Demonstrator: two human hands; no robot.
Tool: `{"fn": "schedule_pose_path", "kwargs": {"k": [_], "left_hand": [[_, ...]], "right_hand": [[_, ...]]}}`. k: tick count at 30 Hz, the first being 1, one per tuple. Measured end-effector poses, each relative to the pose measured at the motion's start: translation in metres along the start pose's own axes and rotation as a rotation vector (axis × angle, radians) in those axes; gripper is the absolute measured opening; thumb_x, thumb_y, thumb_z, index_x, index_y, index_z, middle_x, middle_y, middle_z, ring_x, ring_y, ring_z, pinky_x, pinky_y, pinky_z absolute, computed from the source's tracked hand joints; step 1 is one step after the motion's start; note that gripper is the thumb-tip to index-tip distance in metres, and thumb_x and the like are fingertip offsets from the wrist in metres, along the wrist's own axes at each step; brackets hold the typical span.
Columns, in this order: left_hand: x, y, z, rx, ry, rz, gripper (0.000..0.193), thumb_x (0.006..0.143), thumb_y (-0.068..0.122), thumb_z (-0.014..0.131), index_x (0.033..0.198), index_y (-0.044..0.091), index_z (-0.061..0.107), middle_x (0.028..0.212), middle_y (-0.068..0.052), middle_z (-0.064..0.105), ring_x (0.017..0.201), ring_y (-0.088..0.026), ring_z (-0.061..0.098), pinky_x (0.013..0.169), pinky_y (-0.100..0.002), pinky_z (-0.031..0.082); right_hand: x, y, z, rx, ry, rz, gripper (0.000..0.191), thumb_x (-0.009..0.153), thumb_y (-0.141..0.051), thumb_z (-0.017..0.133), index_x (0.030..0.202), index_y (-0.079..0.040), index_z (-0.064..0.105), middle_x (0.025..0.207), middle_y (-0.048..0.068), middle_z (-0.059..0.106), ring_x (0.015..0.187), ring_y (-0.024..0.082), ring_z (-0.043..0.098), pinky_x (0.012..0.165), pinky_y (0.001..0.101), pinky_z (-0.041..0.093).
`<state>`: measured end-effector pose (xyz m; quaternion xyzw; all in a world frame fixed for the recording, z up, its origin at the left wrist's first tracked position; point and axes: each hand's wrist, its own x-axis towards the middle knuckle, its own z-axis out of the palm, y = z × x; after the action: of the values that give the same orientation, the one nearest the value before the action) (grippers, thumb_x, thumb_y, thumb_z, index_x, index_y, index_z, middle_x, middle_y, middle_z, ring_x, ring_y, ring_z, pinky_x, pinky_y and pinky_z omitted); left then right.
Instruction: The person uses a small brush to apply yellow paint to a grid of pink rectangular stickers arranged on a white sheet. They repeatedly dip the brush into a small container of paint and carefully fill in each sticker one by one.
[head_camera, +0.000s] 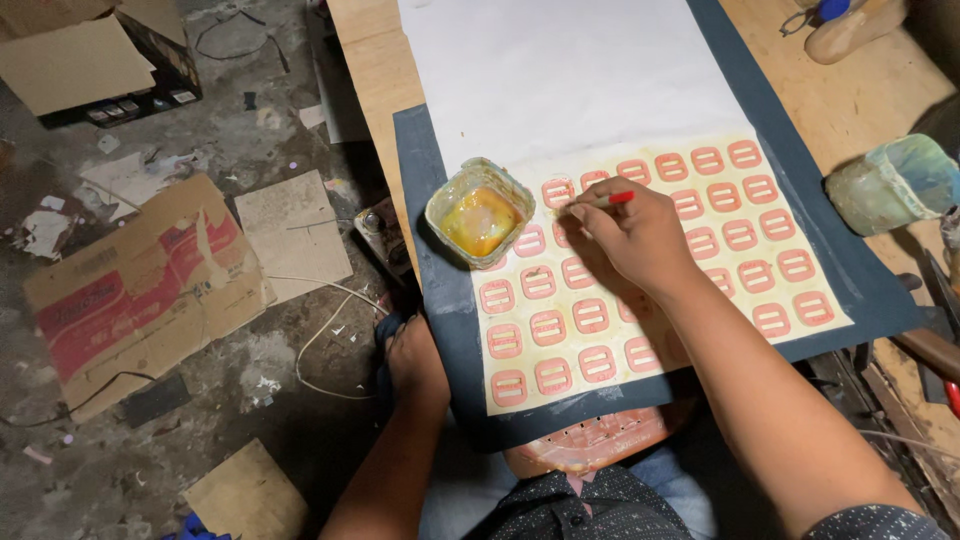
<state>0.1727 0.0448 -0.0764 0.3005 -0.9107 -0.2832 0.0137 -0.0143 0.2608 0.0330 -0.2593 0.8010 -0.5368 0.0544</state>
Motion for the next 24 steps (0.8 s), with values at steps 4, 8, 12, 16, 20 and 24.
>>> {"fn": "schedule_pose_path", "kwargs": {"k": [4,8,12,16,20,24], "left_hand": [[-0.001,0.000,0.000,-0.017,0.014,0.031,0.029,0.094,0.026,0.052,0.109,0.009,0.069,0.107,-0.016,0.072,0.110,-0.036,0.064,0.099,-0.050,0.042],[-0.002,0.001,-0.003,-0.051,0.023,0.039,0.029,0.095,0.027,0.051,0.110,0.009,0.068,0.108,-0.016,0.072,0.110,-0.036,0.064,0.098,-0.050,0.042],[-0.003,0.002,-0.005,-0.044,0.024,0.046,0.029,0.094,0.027,0.051,0.110,0.009,0.068,0.108,-0.016,0.072,0.110,-0.037,0.064,0.098,-0.051,0.042],[-0.005,0.003,-0.007,-0.044,0.023,0.044,0.029,0.094,0.027,0.051,0.111,0.009,0.068,0.108,-0.016,0.072,0.109,-0.037,0.064,0.097,-0.051,0.042],[-0.004,0.004,-0.008,-0.047,0.019,0.043,0.030,0.094,0.027,0.051,0.111,0.009,0.067,0.108,-0.016,0.072,0.109,-0.037,0.064,0.097,-0.051,0.042],[-0.003,0.006,-0.009,-0.048,0.020,0.047,0.030,0.094,0.027,0.051,0.111,0.009,0.067,0.108,-0.017,0.072,0.109,-0.037,0.064,0.097,-0.051,0.042]], "right_hand": [[0.015,-0.006,0.012,0.011,-0.009,-0.014,0.012,0.098,-0.010,0.070,0.100,0.001,0.069,0.095,0.007,0.076,0.080,0.010,0.071,0.071,0.0246,0.057],[0.034,-0.012,0.022,-0.193,0.062,-0.054,0.018,0.095,-0.016,0.076,0.093,0.001,0.071,0.080,0.007,0.074,0.070,0.011,0.068,0.064,0.0274,0.054],[0.058,-0.012,0.025,-0.214,0.099,0.030,0.022,0.094,-0.019,0.078,0.090,0.001,0.069,0.074,0.007,0.073,0.064,0.011,0.068,0.060,0.0280,0.053],[0.072,-0.012,0.018,-0.105,0.154,0.088,0.028,0.094,-0.021,0.079,0.086,0.002,0.065,0.073,0.008,0.071,0.062,0.010,0.067,0.057,0.0287,0.053],[0.070,-0.014,0.012,-0.062,0.084,0.107,0.027,0.094,-0.022,0.077,0.088,0.001,0.063,0.073,0.007,0.070,0.062,0.010,0.067,0.057,0.0289,0.054],[0.070,-0.014,0.017,-0.228,-0.034,0.048,0.026,0.092,-0.023,0.079,0.086,-0.001,0.067,0.073,0.007,0.071,0.065,0.012,0.068,0.059,0.0304,0.053]]}}
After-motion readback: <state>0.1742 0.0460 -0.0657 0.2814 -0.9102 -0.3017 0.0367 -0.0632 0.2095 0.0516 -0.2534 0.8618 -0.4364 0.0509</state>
